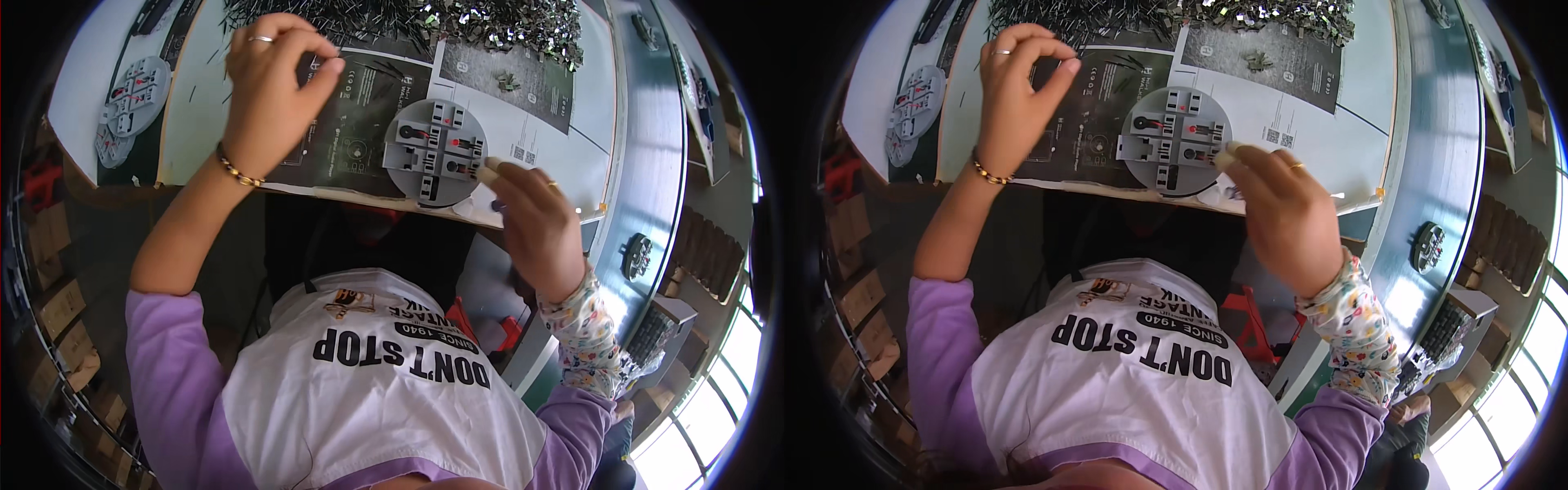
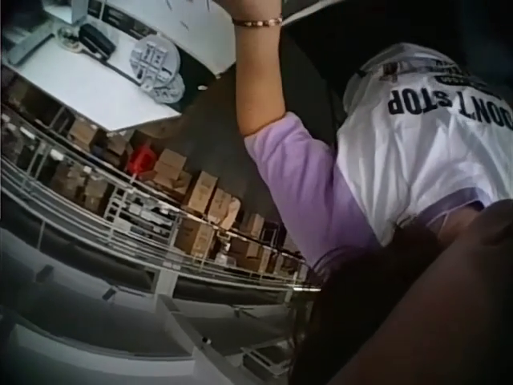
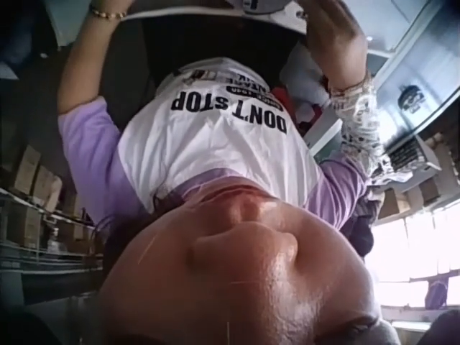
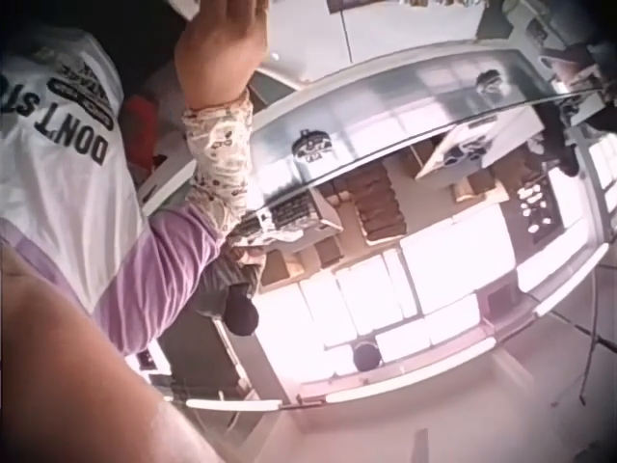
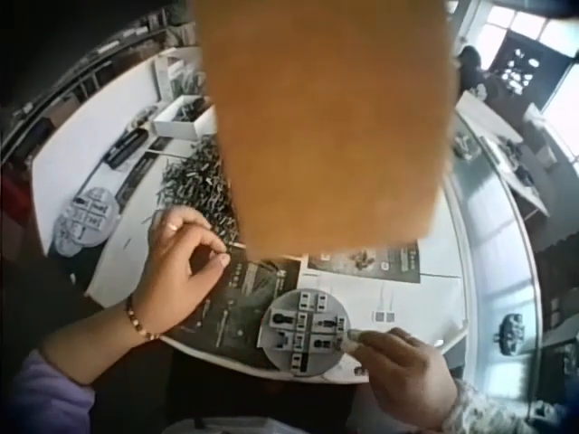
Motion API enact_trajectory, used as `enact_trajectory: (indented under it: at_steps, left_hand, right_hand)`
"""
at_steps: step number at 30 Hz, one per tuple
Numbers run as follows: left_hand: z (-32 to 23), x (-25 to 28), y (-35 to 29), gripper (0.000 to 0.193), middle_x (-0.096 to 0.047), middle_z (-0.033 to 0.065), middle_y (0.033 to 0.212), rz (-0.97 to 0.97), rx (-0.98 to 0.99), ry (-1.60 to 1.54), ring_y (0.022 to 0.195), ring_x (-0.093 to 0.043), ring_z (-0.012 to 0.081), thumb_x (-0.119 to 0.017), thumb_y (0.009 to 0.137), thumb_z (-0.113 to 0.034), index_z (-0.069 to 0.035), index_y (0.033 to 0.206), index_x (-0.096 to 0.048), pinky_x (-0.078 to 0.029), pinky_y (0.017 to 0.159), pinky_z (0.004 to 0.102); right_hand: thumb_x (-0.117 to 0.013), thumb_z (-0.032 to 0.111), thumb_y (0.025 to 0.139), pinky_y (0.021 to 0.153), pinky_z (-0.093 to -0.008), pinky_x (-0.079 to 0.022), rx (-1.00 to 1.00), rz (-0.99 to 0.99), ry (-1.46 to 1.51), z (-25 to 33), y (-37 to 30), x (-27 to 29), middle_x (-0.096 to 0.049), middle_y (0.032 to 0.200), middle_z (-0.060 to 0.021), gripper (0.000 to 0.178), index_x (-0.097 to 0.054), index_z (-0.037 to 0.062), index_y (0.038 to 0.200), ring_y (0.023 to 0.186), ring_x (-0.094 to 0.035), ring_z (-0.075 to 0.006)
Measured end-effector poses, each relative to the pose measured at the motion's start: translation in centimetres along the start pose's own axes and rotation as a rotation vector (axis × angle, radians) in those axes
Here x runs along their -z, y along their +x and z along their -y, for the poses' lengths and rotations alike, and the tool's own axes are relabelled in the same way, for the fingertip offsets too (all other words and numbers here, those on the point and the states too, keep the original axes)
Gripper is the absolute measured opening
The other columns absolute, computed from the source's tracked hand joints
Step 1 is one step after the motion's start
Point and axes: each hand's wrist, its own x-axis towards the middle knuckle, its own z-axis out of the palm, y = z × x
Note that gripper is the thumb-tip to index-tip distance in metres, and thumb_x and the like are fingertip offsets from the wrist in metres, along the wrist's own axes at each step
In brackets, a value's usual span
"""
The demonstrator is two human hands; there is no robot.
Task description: Assembling small plastic circular parts at a workstation in a factory.
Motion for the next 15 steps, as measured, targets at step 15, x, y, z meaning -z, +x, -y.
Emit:
enact_trajectory:
  at_steps: [15]
  left_hand:
    - [2.7, 1.3, 3.7, 0.007, -0.068, 0.0097, 0.100, 0.375, 0.033, -0.254, 0.094, -0.066, 0.0225, -0.065, 0.093, -0.004, -0.001, 0.098, -0.061, -0.051, 0.084, 0.0329]
  right_hand:
    - [-0.064, 0.002, 0.090, 0.071, -0.0294, -0.053, -0.149, -0.326, 0.015, -9.1, 5.2, -2.5, -0.067, 0.095, -0.0141, 0.020, -0.067, -0.0003, 0.110, 0.077, -0.065, -0.0207]
